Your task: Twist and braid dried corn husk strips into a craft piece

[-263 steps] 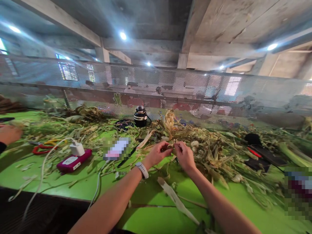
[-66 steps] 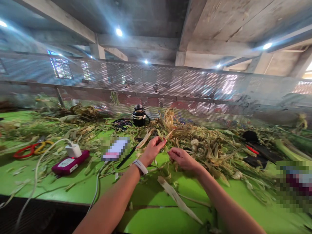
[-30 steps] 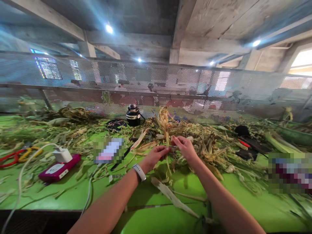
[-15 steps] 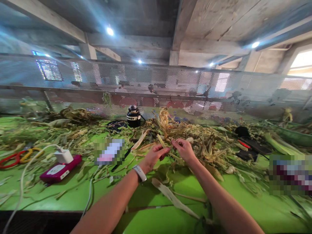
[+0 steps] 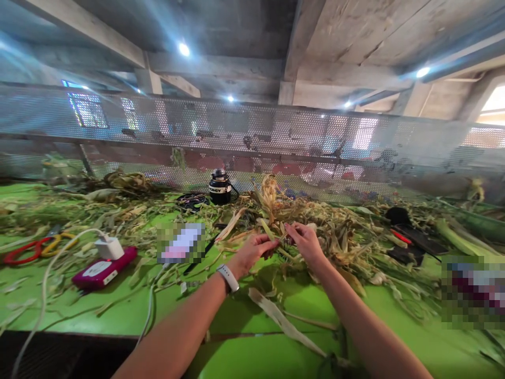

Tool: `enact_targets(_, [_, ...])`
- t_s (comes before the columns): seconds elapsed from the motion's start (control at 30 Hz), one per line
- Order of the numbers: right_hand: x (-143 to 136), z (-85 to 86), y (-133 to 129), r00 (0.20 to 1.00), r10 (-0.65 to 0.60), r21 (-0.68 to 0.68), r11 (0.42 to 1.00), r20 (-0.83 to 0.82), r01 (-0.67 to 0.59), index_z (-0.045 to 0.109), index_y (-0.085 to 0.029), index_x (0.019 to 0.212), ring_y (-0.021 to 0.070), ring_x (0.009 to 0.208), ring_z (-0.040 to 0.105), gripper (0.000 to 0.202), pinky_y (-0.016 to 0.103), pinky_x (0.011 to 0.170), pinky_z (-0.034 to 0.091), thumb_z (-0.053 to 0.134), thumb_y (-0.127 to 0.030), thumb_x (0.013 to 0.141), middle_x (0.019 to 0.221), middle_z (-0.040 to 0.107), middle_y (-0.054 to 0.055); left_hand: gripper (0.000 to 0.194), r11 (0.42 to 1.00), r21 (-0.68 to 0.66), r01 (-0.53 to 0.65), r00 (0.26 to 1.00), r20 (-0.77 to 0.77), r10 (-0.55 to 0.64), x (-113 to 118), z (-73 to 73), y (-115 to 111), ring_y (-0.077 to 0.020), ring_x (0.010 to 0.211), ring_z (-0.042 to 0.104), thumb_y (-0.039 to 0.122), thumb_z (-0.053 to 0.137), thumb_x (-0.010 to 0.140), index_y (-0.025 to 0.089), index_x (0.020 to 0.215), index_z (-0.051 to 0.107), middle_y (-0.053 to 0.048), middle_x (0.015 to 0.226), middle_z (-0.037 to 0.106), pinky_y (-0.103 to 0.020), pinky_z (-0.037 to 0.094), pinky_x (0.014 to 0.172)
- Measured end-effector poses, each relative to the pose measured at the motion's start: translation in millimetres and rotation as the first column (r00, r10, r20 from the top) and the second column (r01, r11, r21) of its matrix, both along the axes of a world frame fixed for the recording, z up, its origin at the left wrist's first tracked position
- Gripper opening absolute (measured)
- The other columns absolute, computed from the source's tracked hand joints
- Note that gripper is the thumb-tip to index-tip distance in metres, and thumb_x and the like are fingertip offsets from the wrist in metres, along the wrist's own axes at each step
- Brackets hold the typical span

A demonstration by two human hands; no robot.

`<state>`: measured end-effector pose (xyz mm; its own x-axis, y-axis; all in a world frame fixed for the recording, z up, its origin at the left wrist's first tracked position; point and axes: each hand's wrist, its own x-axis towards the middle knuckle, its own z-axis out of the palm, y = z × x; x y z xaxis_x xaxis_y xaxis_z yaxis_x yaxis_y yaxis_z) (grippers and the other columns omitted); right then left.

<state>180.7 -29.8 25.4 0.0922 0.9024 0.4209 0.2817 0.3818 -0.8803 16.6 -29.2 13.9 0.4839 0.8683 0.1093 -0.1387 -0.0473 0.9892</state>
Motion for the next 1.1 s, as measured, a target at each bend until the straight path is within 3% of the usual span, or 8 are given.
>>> enact_targets(0.13, [0, 0.4, 0, 0.998, -0.047, -0.002, 0.999, -0.039, 0.047, 0.046, -0.019, 0.049, 0.0091, 0.044, 0.038, 0.045, 0.024, 0.046, 0.031, 0.056, -0.058, 0.070, 0.044, 0.043, -0.004, 0.025, 1.000, -0.002, -0.017, 0.999, 0.040, 0.017, 2, -3.3, 1, -0.0102, 0.051, 0.045, 0.039, 0.071, 0.062, 0.016, 0.062, 0.063, 0.002, 0.054, 0.055, -0.025, 0.034, 0.056])
enact_targets(0.33, [3, 3.8, -1, 0.930, -0.171, -0.131, 0.982, -0.327, 0.134, 0.052, -0.021, 0.067, 0.0127, 0.050, 0.047, 0.037, 0.027, 0.051, 0.042, 0.051, -0.057, 0.072, 0.055, 0.050, -0.002, 0.034, 0.956, -0.151, -0.252, 0.924, 0.255, 0.284, 2, -0.4, 4, -0.0171, 0.072, 0.062, 0.040, 0.072, 0.061, 0.017, 0.084, 0.063, -0.001, 0.070, 0.067, -0.029, 0.044, 0.072])
enact_targets(0.43, [-9, 0.6, -7, 0.982, 0.053, -0.235, 0.967, -0.181, -0.096, 0.055, -0.020, 0.067, 0.0153, 0.060, 0.053, 0.028, 0.028, 0.058, 0.045, 0.059, -0.047, 0.068, 0.062, 0.058, 0.000, 0.029, 0.945, -0.175, -0.276, 0.883, 0.343, 0.321, 2, 3.4, 2, -0.0193, 0.082, 0.064, 0.035, 0.071, 0.064, 0.018, 0.086, 0.061, -0.003, 0.076, 0.070, -0.031, 0.046, 0.077])
enact_targets(0.53, [-25, -6.2, -13, 0.935, 0.331, -0.261, 0.898, -0.128, -0.354, 0.059, -0.019, 0.079, 0.0164, 0.076, 0.057, 0.027, 0.028, 0.070, 0.045, 0.066, -0.039, 0.062, 0.079, 0.064, 0.002, 0.027, 0.955, -0.164, -0.246, 0.878, 0.380, 0.291, 3, 3.0, 1, -0.0207, 0.083, 0.065, 0.033, 0.071, 0.065, 0.019, 0.086, 0.061, -0.004, 0.079, 0.070, -0.033, 0.048, 0.075])
enact_targets(0.6, [-31, -10.7, -13, 0.909, 0.387, -0.236, 0.879, -0.151, -0.414, 0.058, -0.018, 0.083, 0.0148, 0.074, 0.057, 0.031, 0.028, 0.071, 0.045, 0.066, -0.040, 0.063, 0.079, 0.064, 0.001, 0.029, 0.956, -0.167, -0.240, 0.879, 0.380, 0.287, 4, 1.1, 2, -0.0213, 0.084, 0.065, 0.032, 0.072, 0.064, 0.018, 0.087, 0.062, -0.005, 0.081, 0.070, -0.033, 0.048, 0.075])
enact_targets(0.77, [-27, -17.3, -7, 0.963, 0.269, -0.209, 0.942, 0.003, -0.262, 0.055, -0.018, 0.067, 0.0108, 0.053, 0.047, 0.032, 0.024, 0.056, 0.040, 0.057, -0.049, 0.070, 0.055, 0.053, -0.003, 0.030, 0.937, -0.222, -0.271, 0.823, 0.451, 0.345, 6, -1.8, 7, -0.0171, 0.081, 0.063, 0.028, 0.076, 0.058, 0.017, 0.084, 0.066, -0.005, 0.082, 0.070, -0.030, 0.045, 0.076])
enact_targets(0.97, [-25, -21.6, -8, 0.948, 0.206, -0.110, 0.977, 0.241, -0.184, 0.060, -0.017, 0.074, 0.0117, 0.053, 0.049, 0.028, 0.023, 0.054, 0.039, 0.050, -0.042, 0.080, 0.058, 0.056, -0.001, 0.029, 0.899, -0.275, -0.341, 0.777, 0.456, 0.434, 3, -0.9, 13, -0.0098, 0.062, 0.055, 0.026, 0.079, 0.050, 0.015, 0.075, 0.069, 0.000, 0.068, 0.065, -0.023, 0.040, 0.063])
enact_targets(1.1, [-27, -15.2, -17, 0.856, 0.036, 0.179, 0.972, 0.515, -0.149, 0.063, -0.018, 0.072, 0.0146, 0.064, 0.053, 0.025, 0.025, 0.062, 0.041, 0.050, -0.036, 0.085, 0.065, 0.059, 0.002, 0.019, 0.894, -0.179, -0.411, 0.811, 0.377, 0.448, -2, -1.7, 13, -0.0097, 0.062, 0.052, 0.027, 0.076, 0.055, 0.017, 0.070, 0.067, 0.002, 0.063, 0.061, -0.023, 0.040, 0.064])
